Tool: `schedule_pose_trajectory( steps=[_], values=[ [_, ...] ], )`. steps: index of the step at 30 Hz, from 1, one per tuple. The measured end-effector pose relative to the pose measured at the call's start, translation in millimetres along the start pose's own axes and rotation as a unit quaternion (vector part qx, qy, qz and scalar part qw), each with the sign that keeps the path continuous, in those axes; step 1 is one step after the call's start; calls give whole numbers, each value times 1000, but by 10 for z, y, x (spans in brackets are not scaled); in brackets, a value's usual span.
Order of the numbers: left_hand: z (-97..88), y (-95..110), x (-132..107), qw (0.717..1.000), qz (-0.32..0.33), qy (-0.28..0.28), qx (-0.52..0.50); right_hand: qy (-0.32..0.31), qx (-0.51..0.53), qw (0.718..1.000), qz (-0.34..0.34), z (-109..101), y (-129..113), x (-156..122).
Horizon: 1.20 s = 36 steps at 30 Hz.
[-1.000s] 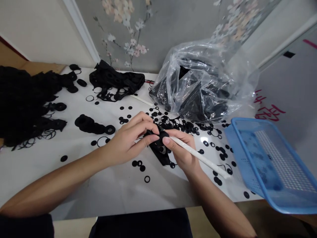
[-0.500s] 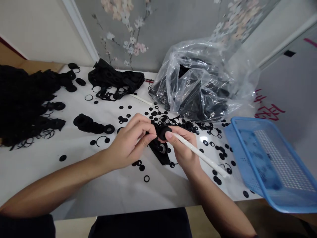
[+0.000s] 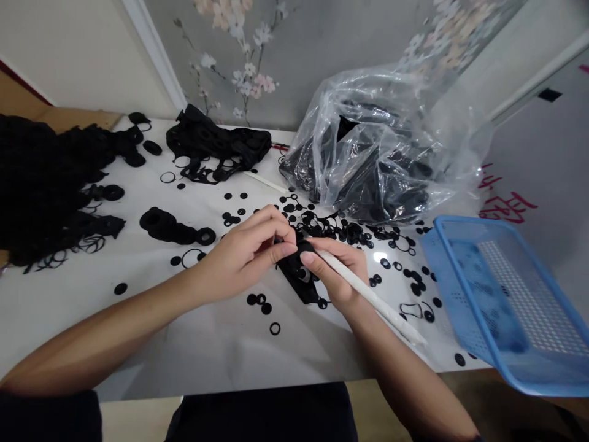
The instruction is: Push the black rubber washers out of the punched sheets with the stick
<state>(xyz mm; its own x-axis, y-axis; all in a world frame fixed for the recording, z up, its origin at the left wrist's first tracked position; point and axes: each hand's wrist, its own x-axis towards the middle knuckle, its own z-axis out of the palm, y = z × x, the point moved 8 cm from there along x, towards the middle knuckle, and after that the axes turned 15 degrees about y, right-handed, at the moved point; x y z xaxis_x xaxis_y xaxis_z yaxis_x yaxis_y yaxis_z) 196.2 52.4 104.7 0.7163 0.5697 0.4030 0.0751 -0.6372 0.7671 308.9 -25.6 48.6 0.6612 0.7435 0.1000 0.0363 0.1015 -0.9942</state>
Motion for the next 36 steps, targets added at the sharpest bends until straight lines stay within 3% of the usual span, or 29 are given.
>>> schedule_pose_trajectory(
  steps=[8, 12, 16, 20, 23, 28, 36],
  values=[
    [-22, 0, -2, 999, -1, 26, 25, -28, -57, 995, -73, 17, -152, 0],
    [21, 4, -20, 999, 8, 6, 31, -17, -79, 991, -106, 19, -198, -21],
    [66, 88, -79, 999, 43, -10, 22, 18, -84, 994, -73, -35, -103, 16],
    [-67, 195, -92, 994, 93, 57, 28, 48, -76, 995, -41, -113, -39, 59],
    [-179, 193, -56, 988, 94, 100, 64, 16, -68, 995, -67, -71, -111, 38],
    [-183, 215, -32, 989, 107, 83, 59, -30, -62, 994, -90, 30, -209, -23],
    [-131, 164, -46, 992, 103, 52, 54, -11, -47, 995, -90, 10, -218, -50]
  ],
)
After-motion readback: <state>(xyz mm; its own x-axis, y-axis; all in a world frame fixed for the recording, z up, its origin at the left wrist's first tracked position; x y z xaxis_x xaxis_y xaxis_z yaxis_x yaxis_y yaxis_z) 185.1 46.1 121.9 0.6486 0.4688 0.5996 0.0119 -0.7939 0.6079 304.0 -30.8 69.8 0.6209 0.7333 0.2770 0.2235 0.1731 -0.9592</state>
